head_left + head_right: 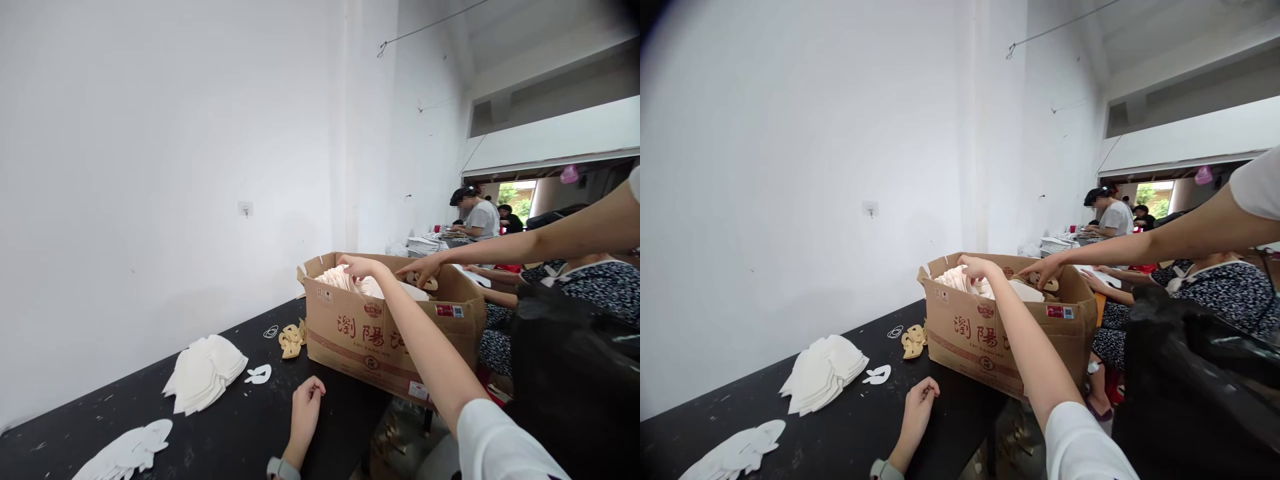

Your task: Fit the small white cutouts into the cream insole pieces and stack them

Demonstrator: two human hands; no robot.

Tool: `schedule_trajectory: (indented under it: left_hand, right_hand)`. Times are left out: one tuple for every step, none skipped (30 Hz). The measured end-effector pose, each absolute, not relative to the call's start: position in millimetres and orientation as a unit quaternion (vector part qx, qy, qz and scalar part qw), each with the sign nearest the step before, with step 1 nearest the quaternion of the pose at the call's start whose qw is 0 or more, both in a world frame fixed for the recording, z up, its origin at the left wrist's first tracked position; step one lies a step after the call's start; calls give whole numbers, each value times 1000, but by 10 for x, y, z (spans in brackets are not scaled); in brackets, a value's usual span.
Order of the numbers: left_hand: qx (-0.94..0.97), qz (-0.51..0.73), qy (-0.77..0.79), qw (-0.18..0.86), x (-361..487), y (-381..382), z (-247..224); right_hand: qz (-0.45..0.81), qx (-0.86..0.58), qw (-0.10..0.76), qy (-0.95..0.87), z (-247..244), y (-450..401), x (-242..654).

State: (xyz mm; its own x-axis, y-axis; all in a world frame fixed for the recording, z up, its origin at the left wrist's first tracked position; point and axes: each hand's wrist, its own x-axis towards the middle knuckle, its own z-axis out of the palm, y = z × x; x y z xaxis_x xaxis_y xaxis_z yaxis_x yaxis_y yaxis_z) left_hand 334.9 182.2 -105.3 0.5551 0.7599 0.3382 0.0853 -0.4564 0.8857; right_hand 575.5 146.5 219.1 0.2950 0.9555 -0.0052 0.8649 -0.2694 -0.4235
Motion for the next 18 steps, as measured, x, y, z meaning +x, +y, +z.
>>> schedule_trajectory:
  left_hand:
    - [763, 381, 279, 441, 3341, 1821, -1059]
    - [763, 381, 282, 440, 3335, 1820, -1064]
    - [762, 381, 285, 439, 3329, 1818, -1069]
    - [763, 381, 287, 437, 3325, 1817, -1073]
    - [763, 381, 288, 436, 3323, 1815, -1076]
    - [764, 380, 288, 434, 3323, 1814, -1077]
    - [766, 380, 287, 432, 3323, 1814, -1077]
    - [767, 380, 286, 431, 3325, 1814, -1075]
    - [769, 379, 284, 429, 3327, 1814, -1073]
    - [771, 378, 282, 428, 3329, 1814, -1069]
    - [773, 377, 280, 427, 3330, 1814, -1065]
    - [774, 376, 278, 427, 3331, 1813, -1061]
    - [776, 375, 276, 426, 3331, 1810, -1057]
    - [777, 374, 275, 426, 3331, 1805, -1055]
    - [777, 375, 274, 425, 3331, 1799, -1053]
    - [777, 376, 274, 424, 3331, 1792, -1054]
    - [776, 378, 274, 424, 3332, 1785, -1055]
    - [775, 382, 275, 423, 3333, 1778, -1055]
  right_hand:
    - [130, -783, 173, -583, 2200, 1417, 5763]
    - [128, -782, 172, -586, 2216, 1356, 5777]
    - [123, -780, 173, -588, 2237, 1282, 5794]
    - [114, -780, 175, -590, 2260, 1194, 5812]
    - [101, -780, 181, -591, 2283, 1094, 5828]
    - [84, -779, 187, -592, 2301, 987, 5836]
    - [66, -780, 194, -592, 2312, 876, 5831]
    - [48, -780, 200, -591, 2312, 765, 5809]
    - [32, -780, 204, -591, 2301, 660, 5766]
    - [17, -778, 208, -592, 2276, 563, 5701]
    - [4, -775, 212, -595, 2237, 477, 5616]
    - [-10, -771, 216, -599, 2184, 402, 5513]
    - [-26, -762, 223, -608, 2117, 337, 5397]
    - [-45, -747, 235, -620, 2037, 281, 5273]
    - [-65, -722, 254, -640, 1944, 234, 5145]
    - [-87, -681, 285, -669, 1839, 193, 5018]
    - [-98, -639, 318, -694, 1723, 160, 4896]
    - [-98, -601, 346, -714, 1600, 135, 4781]
